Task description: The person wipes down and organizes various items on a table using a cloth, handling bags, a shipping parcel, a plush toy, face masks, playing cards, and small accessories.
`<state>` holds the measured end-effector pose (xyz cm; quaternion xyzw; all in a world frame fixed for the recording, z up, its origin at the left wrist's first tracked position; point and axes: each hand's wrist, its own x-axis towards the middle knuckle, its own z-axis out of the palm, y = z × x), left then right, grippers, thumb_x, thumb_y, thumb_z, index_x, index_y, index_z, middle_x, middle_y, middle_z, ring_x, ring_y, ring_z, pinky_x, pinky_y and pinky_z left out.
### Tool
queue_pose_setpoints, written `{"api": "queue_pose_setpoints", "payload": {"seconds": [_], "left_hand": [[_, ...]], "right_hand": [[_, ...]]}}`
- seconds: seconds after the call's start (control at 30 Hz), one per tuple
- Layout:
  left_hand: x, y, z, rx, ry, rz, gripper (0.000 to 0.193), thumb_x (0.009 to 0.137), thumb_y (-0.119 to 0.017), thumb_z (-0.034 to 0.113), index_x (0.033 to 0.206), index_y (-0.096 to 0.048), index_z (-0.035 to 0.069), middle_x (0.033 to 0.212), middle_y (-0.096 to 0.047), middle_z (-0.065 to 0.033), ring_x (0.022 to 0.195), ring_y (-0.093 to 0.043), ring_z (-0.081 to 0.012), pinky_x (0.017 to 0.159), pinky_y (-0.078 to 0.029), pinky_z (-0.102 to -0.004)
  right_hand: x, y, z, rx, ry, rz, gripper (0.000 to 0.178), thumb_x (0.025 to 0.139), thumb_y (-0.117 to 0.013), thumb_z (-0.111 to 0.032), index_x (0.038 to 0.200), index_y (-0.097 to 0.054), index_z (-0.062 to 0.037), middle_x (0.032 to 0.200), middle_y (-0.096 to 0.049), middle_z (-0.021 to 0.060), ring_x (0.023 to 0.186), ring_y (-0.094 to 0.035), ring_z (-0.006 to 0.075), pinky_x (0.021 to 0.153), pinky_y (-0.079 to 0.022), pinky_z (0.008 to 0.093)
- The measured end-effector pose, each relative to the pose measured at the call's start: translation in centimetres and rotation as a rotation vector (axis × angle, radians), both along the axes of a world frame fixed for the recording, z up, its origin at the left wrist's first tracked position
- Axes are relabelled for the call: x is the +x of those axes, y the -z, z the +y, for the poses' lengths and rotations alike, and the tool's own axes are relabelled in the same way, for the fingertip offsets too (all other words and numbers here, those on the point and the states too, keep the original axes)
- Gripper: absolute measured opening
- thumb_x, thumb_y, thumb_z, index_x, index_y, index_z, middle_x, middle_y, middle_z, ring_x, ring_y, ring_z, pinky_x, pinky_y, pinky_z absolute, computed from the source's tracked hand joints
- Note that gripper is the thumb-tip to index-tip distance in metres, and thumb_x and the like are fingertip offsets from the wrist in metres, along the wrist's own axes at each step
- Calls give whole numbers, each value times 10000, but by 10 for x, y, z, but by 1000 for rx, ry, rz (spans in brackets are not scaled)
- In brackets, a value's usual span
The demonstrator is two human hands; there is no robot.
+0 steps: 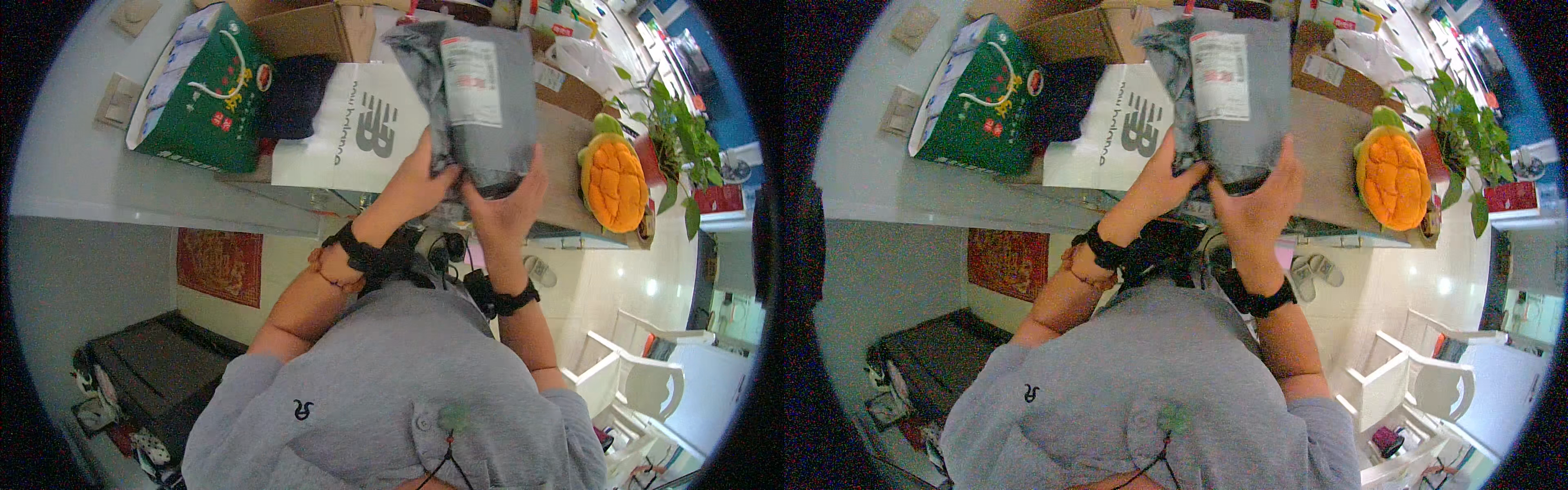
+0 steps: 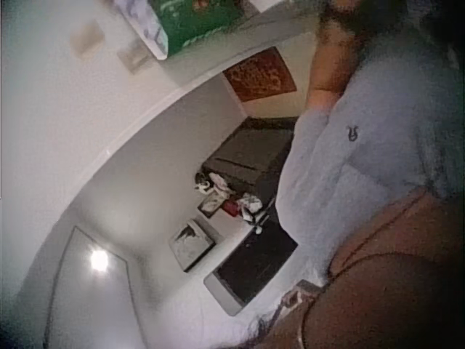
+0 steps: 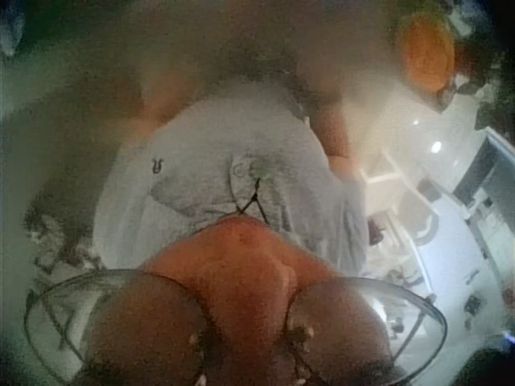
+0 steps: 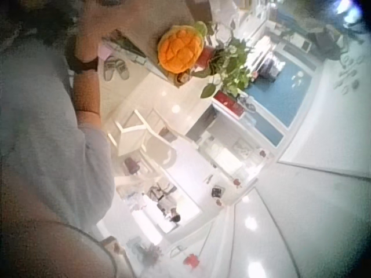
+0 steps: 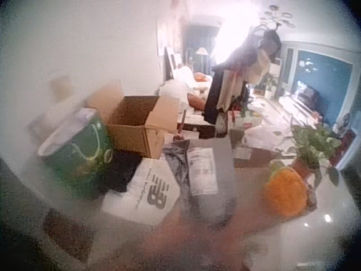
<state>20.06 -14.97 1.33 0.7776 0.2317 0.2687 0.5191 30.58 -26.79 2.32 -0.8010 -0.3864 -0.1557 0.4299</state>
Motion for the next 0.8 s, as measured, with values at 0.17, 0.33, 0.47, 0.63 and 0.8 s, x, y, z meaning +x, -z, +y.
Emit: {"api": "queue_pose_setpoints", "payload": {"seconds": [0.17,0.33,0.47,0.63,0.8], "left_hand": [[-48,27,56,14,-232,75,603,878,-624,52,1411,-352,-19,1318,-527,-182,1226,-484,-264,1055,-348,-344],[-87,18,100,6,-217,91,581,855,-534,-40,1410,-368,10,1320,-532,-179,1218,-501,-264,1033,-364,-335],[-121,54,118,-114,-275,130,622,822,-586,-8,1406,-372,13,1314,-539,-174,1201,-514,-250,996,-401,-326],[-137,48,109,48,-570,130,641,784,-574,12,1401,-405,47,1363,-508,-156,1271,-476,-253,1040,-374,-343],[-110,4,94,486,-395,47,497,838,-540,53,1329,-477,9,1337,-512,-199,1252,-484,-334,1068,-354,-371]], "right_hand": [[-31,29,63,13,-104,335,993,628,-851,-301,1367,-315,88,1237,-461,279,1169,-439,410,1010,-360,462],[-67,63,116,78,-165,597,1075,633,-846,-361,1404,-249,91,1247,-436,297,1178,-430,427,1001,-368,464],[-85,66,116,-150,-256,509,1170,617,-841,-442,1430,-186,85,1266,-417,308,1195,-428,433,1011,-368,463],[-23,105,131,-25,-289,1091,980,732,-751,-545,1343,-351,108,1233,-494,250,1088,-537,346,888,-469,436],[4,71,132,-141,-402,1560,718,806,-734,-427,1299,-467,20,1178,-553,146,911,-570,270,773,-468,344]]}}
